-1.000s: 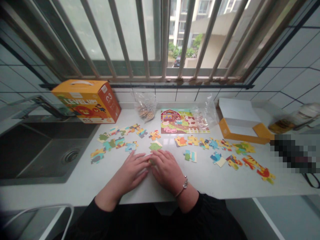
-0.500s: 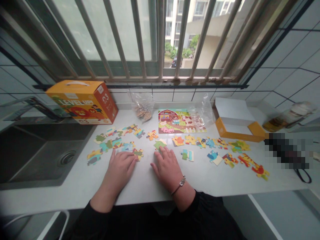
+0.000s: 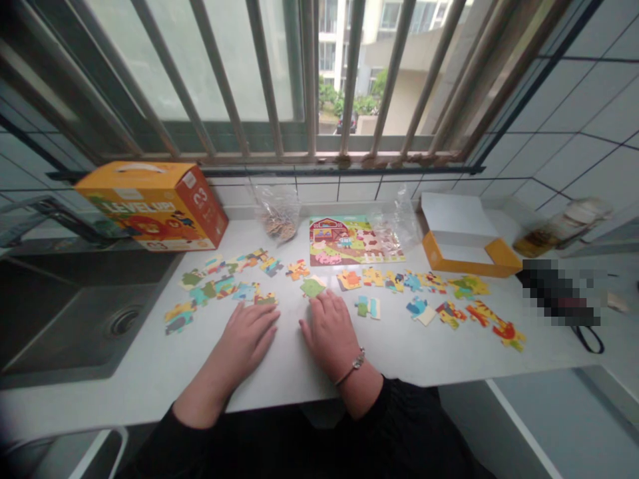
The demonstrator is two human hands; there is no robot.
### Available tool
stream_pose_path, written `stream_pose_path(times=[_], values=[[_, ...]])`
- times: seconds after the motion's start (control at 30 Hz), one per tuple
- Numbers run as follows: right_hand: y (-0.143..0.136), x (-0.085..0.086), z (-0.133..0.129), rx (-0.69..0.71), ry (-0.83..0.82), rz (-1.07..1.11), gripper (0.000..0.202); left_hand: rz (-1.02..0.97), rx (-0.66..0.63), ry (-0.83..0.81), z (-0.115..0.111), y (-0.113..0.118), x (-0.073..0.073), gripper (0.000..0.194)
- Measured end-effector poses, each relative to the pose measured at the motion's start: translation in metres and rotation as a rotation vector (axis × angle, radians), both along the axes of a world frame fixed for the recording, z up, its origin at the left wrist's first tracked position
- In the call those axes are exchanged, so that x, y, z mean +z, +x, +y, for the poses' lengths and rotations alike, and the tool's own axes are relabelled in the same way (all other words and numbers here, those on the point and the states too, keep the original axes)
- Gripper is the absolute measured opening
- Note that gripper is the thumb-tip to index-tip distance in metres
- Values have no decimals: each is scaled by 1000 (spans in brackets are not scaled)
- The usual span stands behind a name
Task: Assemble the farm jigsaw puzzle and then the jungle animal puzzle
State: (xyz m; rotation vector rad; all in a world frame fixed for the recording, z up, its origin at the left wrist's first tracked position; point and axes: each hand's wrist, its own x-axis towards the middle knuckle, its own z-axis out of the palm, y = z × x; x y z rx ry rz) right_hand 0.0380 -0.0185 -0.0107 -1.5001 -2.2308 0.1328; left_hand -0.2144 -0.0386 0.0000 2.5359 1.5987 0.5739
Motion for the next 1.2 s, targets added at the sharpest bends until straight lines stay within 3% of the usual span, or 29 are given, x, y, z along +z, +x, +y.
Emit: stream_pose_path(times=[0.2,0.4,0.53,0.7,0.9,1.2], values=[[0,-4,0,-106,-55,-28,48,31,84,47,3,-2,-9,38],[-1,7,0,-110,-161,-53,49,-20,96,66,3,-2,8,31],[-1,12,1,-103,-201,-64,53,-24,95,-59,3,0,15,38],[2,12,0,-79,-221,-91,59,154,180,-255,3,7,20,44],[11,10,-12,7,-266,-123,76,173,220,-308,5,11,26,45],[24,13,-28,34,-257,-71,69,174,244,-322,6,10,28,47]])
